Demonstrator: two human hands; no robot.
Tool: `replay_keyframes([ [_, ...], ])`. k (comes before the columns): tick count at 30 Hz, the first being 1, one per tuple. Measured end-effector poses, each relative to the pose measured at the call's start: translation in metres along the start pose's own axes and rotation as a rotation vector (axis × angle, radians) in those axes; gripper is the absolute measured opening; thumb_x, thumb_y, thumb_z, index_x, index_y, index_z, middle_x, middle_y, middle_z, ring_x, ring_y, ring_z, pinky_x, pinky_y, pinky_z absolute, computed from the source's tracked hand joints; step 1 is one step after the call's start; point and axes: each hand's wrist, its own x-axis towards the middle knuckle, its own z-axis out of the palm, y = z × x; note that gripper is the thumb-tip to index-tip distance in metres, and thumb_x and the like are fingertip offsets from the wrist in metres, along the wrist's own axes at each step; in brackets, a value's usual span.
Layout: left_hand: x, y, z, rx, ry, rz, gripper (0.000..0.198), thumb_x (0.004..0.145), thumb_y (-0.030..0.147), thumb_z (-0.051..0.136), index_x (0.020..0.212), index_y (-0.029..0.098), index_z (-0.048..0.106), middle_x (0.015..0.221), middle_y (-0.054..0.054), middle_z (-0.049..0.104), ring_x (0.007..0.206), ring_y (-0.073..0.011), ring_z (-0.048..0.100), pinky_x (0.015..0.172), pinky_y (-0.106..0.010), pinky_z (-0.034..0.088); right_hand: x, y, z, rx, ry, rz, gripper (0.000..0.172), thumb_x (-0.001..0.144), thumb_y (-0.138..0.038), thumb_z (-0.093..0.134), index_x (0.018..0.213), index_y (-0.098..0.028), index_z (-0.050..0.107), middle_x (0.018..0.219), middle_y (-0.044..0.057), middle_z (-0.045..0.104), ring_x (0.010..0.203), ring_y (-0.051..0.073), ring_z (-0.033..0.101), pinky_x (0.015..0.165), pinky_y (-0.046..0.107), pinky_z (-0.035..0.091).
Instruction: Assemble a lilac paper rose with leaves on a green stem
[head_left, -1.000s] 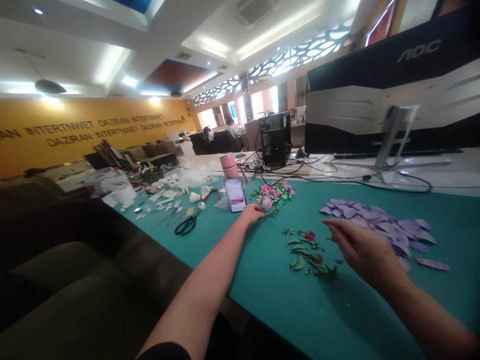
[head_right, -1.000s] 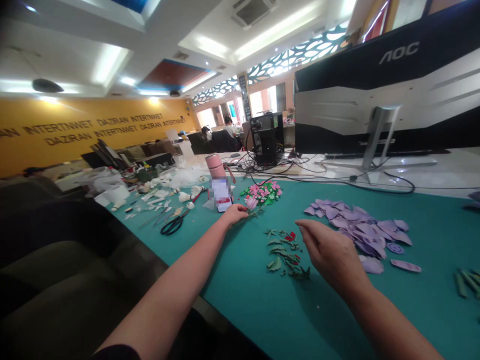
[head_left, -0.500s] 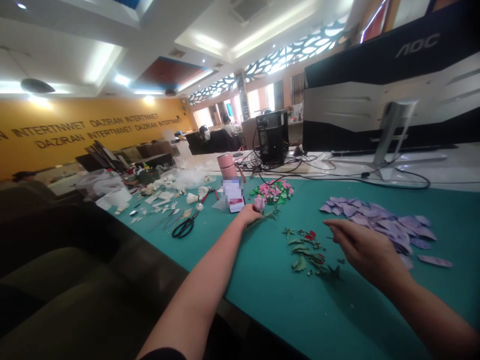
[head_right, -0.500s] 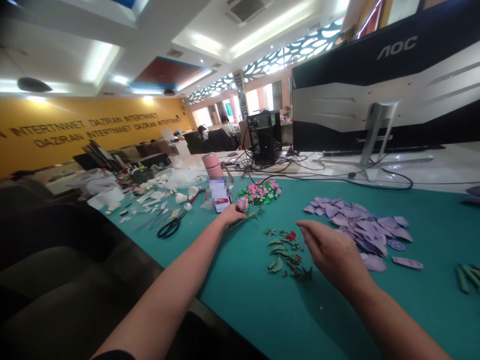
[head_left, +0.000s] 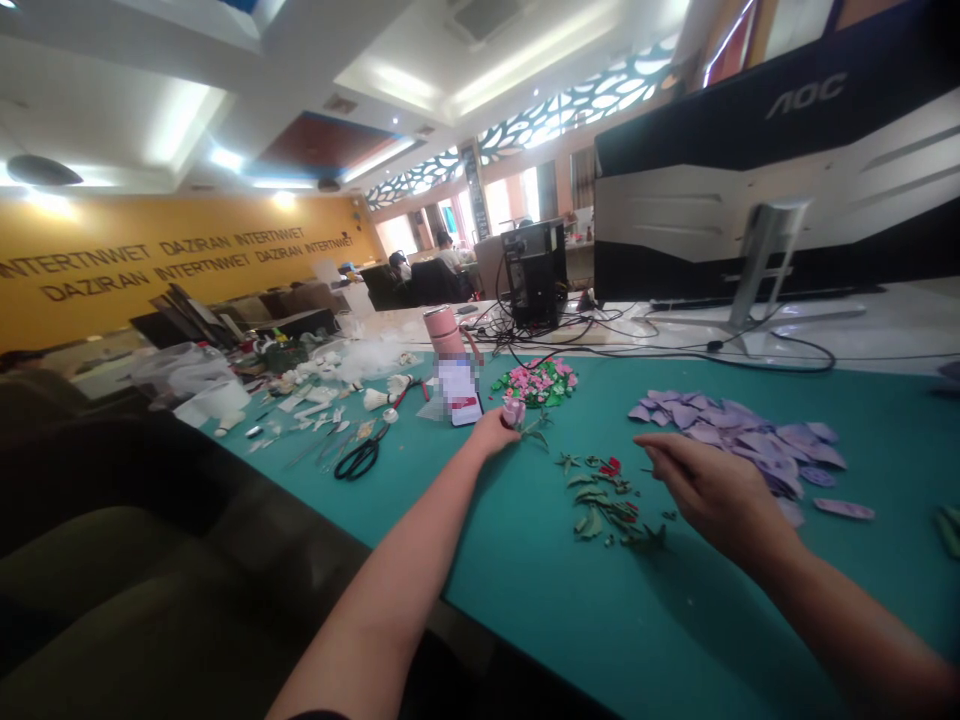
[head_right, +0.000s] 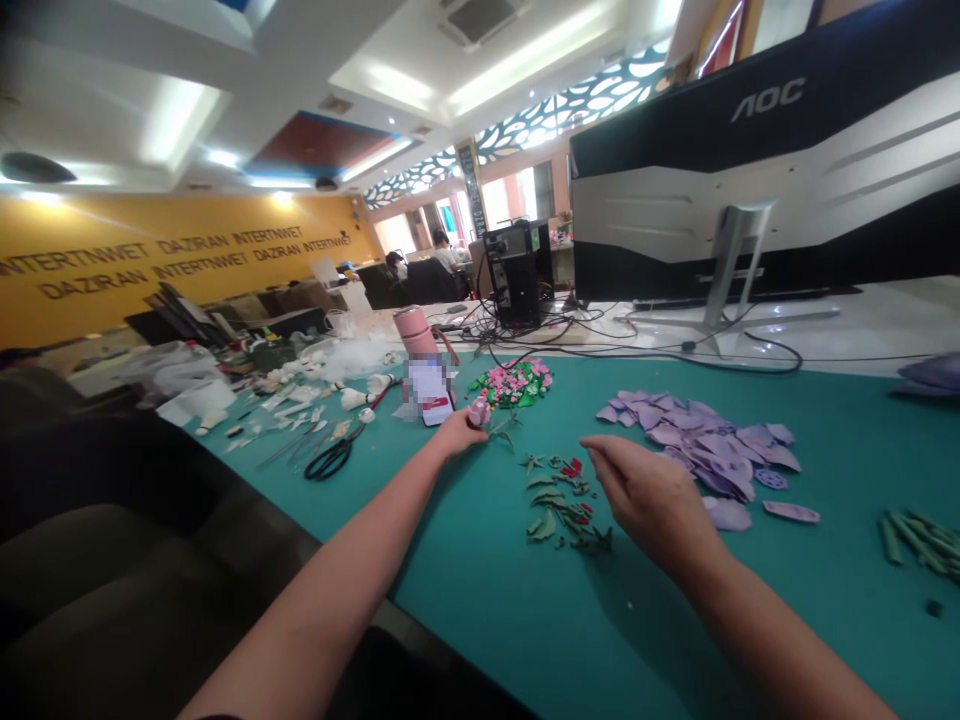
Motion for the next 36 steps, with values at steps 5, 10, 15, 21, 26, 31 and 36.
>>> replay_keyframes([
  [5,-0.001,0.003,-0.001,0.051,0.030,-0.004,0.029,0.060,0.013,0.072,0.088,0.015,0.067,0.076,0.001,0.062,0.074,-0.0163,0.056,0.072,-0.025,0.045,0.001,0.003,0.000,0.007,-0.003,-0.010,0.027,0.097,-0.034,0.047,0.108,-0.023,0.069,0.093,0.004,0.078,0.082,0.021,0.075,0.067,0.028,0.054],
  [10,-0.002,0.006,-0.001,0.066,0.037,-0.004,0.026,0.061,0.013,0.071,0.087,0.015,0.068,0.077,0.000,0.064,0.075,-0.0171,0.057,0.072,-0.026,0.046,0.002,0.001,-0.001,0.022,0.017,-0.001,0.026,0.097,-0.034,0.047,0.105,-0.023,0.070,0.092,0.004,0.077,0.081,0.021,0.074,0.070,0.028,0.054],
  [15,-0.003,0.005,-0.001,0.066,0.044,-0.008,0.027,0.062,0.013,0.069,0.089,0.014,0.068,0.078,0.000,0.065,0.076,-0.0173,0.059,0.073,-0.026,0.046,0.001,-0.003,-0.002,0.034,0.020,0.024,0.026,0.097,-0.034,0.048,0.106,-0.023,0.069,0.093,0.004,0.077,0.082,0.021,0.074,0.073,0.029,0.054],
  [21,-0.002,0.002,-0.001,0.043,0.034,0.003,0.027,0.063,0.016,0.070,0.090,0.015,0.068,0.079,0.000,0.065,0.076,-0.0165,0.059,0.071,-0.025,0.045,0.002,0.002,-0.002,0.025,0.013,0.006,0.026,0.097,-0.033,0.048,0.107,-0.023,0.070,0.091,0.004,0.077,0.080,0.020,0.074,0.070,0.027,0.054],
  [26,-0.001,0.001,0.000,0.032,0.036,0.008,0.027,0.061,0.020,0.073,0.088,0.016,0.068,0.077,0.001,0.065,0.074,-0.0162,0.059,0.070,-0.026,0.046,0.003,0.006,-0.003,0.013,-0.014,-0.039,0.027,0.096,-0.033,0.049,0.108,-0.022,0.070,0.088,0.004,0.077,0.077,0.019,0.074,0.065,0.026,0.053],
  [31,-0.010,0.008,-0.012,0.007,0.066,0.021,0.029,0.055,0.018,0.076,0.082,0.016,0.067,0.074,0.002,0.065,0.069,-0.0152,0.059,0.067,-0.025,0.047,0.007,0.007,-0.008,0.007,-0.004,-0.016,0.027,0.095,-0.033,0.050,0.107,-0.022,0.071,0.083,0.003,0.076,0.072,0.018,0.071,0.063,0.027,0.051],
  [36,-0.036,0.023,-0.039,-0.024,0.319,0.045,0.022,0.073,0.031,0.062,0.091,0.018,0.062,0.088,-0.003,0.065,0.079,-0.0177,0.058,0.076,-0.028,0.045,0.018,0.017,-0.030,0.081,0.145,0.190,0.026,0.092,-0.033,0.052,0.103,-0.022,0.073,0.072,0.002,0.071,0.063,0.016,0.065,0.058,0.027,0.048],
])
